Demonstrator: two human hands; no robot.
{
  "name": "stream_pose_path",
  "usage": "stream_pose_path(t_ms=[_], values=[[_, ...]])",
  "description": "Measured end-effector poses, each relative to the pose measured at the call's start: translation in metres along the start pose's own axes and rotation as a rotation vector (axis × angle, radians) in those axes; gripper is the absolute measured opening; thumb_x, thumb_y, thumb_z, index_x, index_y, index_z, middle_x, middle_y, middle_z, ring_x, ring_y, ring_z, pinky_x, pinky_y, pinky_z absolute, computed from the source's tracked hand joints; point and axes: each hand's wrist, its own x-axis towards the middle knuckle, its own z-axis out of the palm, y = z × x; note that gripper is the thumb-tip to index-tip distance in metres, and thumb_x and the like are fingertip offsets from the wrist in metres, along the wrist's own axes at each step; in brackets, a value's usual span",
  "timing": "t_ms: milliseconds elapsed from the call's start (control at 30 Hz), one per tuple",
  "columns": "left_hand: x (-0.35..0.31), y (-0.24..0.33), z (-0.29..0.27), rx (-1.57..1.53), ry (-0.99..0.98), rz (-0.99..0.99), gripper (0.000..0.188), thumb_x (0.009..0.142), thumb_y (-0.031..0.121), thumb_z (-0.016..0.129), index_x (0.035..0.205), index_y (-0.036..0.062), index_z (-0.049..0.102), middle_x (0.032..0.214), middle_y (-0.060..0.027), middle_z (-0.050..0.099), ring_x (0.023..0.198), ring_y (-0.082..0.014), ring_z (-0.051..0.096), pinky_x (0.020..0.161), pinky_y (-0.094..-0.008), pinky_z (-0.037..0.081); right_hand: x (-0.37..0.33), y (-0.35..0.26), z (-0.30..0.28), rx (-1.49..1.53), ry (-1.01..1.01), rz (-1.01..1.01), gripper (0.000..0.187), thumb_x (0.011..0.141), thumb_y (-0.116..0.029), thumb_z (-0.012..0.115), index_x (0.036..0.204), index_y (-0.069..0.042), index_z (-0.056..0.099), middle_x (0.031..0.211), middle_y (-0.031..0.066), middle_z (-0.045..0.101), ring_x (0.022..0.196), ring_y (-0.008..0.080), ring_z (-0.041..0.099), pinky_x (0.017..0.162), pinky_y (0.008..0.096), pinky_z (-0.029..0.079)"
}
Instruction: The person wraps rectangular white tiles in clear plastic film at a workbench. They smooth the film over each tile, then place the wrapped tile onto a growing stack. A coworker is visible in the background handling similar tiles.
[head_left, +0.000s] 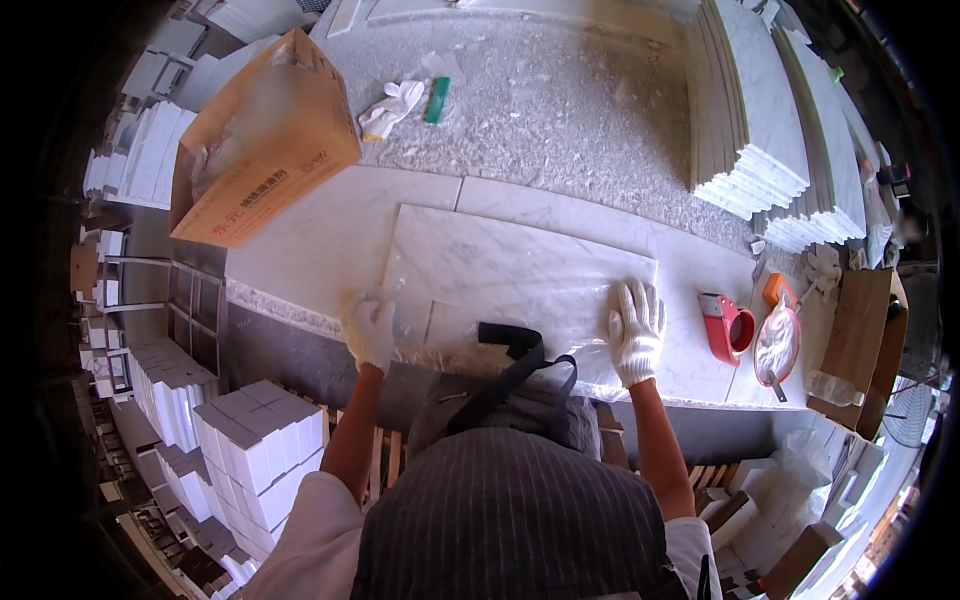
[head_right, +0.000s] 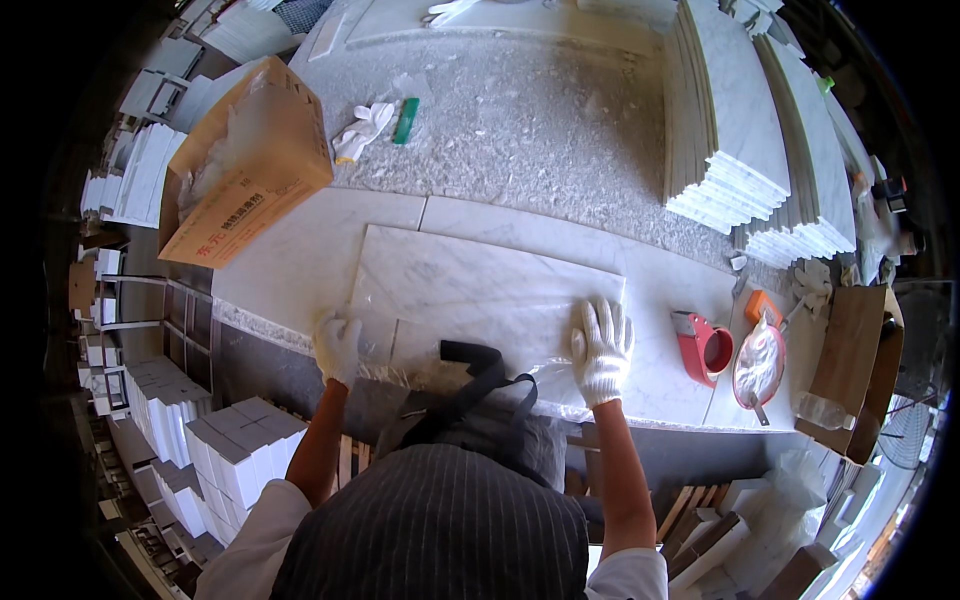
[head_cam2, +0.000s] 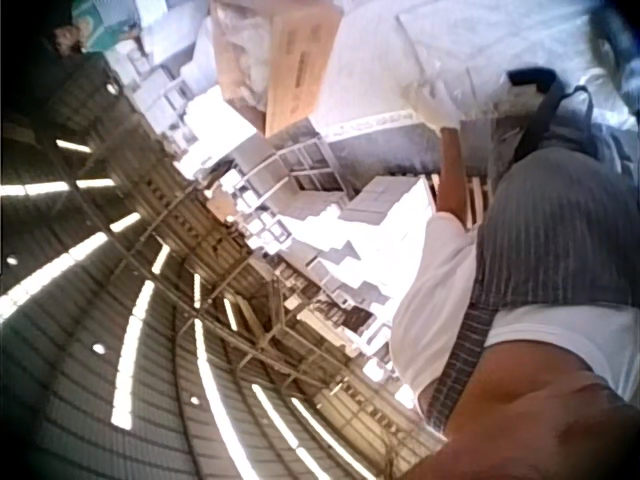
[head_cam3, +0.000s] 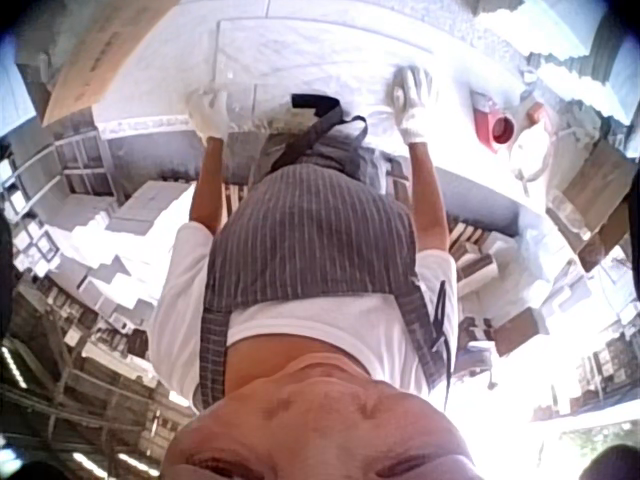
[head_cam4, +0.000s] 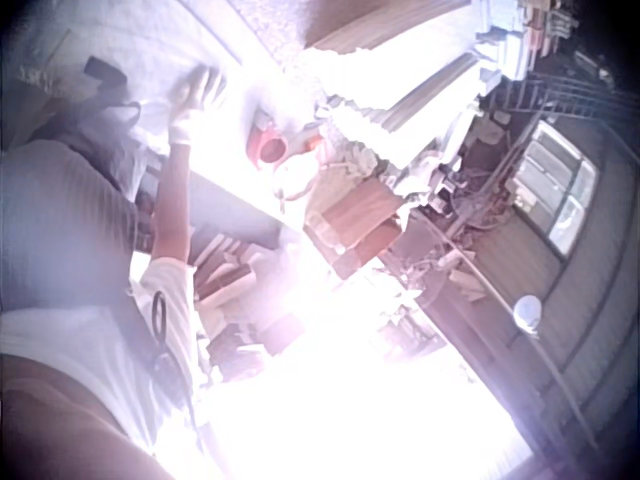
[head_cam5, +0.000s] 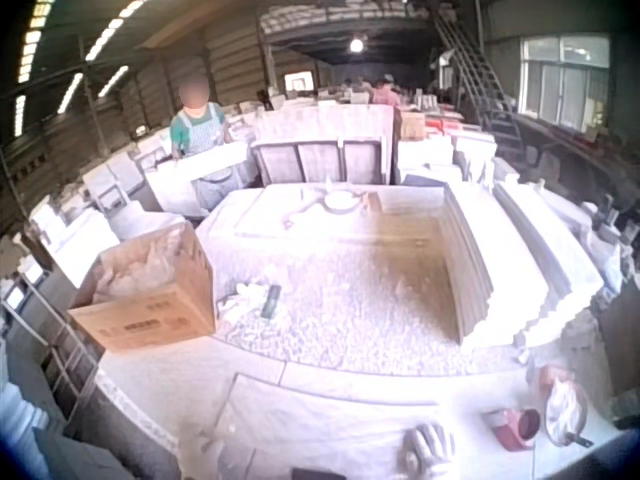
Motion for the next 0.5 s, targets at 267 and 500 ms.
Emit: stream_pose_path(t_ms=[267, 500], values=[[0.008, -0.001, 0.008, 0.015, 0.076, 0.056, 0.023, 0.076, 0.021, 0.073, 0.081, -0.0009, 0.069, 0.113, -0.0121, 0.066, 0.104, -0.032, 0.061, 0.091, -0.042, 0.047, 0.0, -0.001, -0.001, -0.018, -0.017, 0.016, 0.048, 0.093, -0.028, 0.054, 0.139, -0.013, 0.054, 0.147, 0.0122, 0.047, 0.137, 0.039, 0.04, 0.115, 0.0518, 0.027], [0.004, 0.039, -0.001, 0.264, 0.046, 0.085, 0.032, 0.082, 0.024, 0.066, 0.107, 0.0047, 0.064, 0.119, -0.0158, 0.062, 0.108, -0.0367, 0.057, 0.094, -0.0463, 0.044, -0.001, 0.002, 0.004, -0.013, -0.008, 0.019, 0.048, 0.094, -0.027, 0.053, 0.139, -0.013, 0.054, 0.147, 0.0125, 0.048, 0.138, 0.039, 0.039, 0.115, 0.0509, 0.027]])
